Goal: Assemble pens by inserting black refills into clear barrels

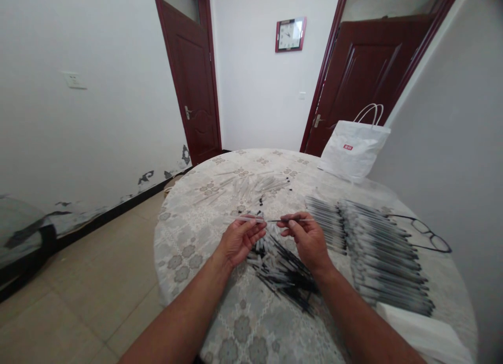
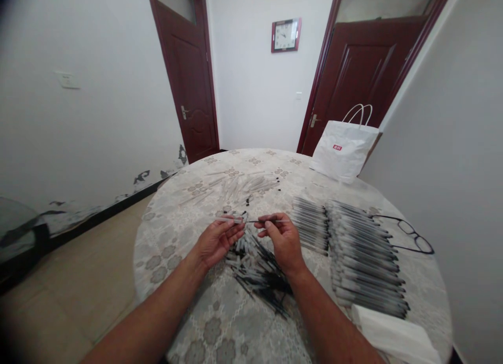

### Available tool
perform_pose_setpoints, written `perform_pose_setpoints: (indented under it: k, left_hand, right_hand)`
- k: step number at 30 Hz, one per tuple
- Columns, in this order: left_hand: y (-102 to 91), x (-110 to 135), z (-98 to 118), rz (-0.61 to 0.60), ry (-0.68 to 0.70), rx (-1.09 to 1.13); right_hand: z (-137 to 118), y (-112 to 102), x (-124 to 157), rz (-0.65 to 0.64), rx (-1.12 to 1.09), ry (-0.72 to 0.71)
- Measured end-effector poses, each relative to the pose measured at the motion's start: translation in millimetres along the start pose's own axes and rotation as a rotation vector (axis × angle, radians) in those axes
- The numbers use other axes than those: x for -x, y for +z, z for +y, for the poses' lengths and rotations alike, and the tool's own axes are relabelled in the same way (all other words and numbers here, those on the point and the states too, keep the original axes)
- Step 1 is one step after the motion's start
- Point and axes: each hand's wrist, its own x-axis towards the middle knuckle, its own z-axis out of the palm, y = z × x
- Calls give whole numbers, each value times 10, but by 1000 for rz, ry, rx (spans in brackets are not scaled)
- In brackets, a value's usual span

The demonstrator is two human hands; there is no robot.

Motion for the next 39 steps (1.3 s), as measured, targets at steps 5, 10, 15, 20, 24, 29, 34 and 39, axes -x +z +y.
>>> perform_pose_setpoints:
  k: [5, 10, 15, 20, 24, 29, 34, 39]
  left_hand:
    - [11, 8, -47, -36, -6, 13]
    - [-9, -8, -78, -39, -34, 19]
    - [-26, -26, -76, -26, -44, 15]
    - [19, 5, -106, -56, -92, -2]
    - [80, 56, -184, -182, -212, -41]
    - [32, 7, -104, -95, -172, 102]
    - [-74, -78, 135, 130, -6, 331]
    - [-120, -82, 210, 130, 60, 340]
  right_hand:
    - [6, 21, 3, -26, 35, 2]
    - [-41, 35, 34, -69, 220, -3]
    - [-38, 7, 37, -144, 195, 80]
    - [11, 18, 44, -131, 165, 80]
    - [55, 108, 109, -253, 334, 50]
    - [105, 89, 99, -239, 299, 47]
    - [50, -61, 25, -340, 829, -190]
    - [70, 4, 100, -634, 1113, -347]
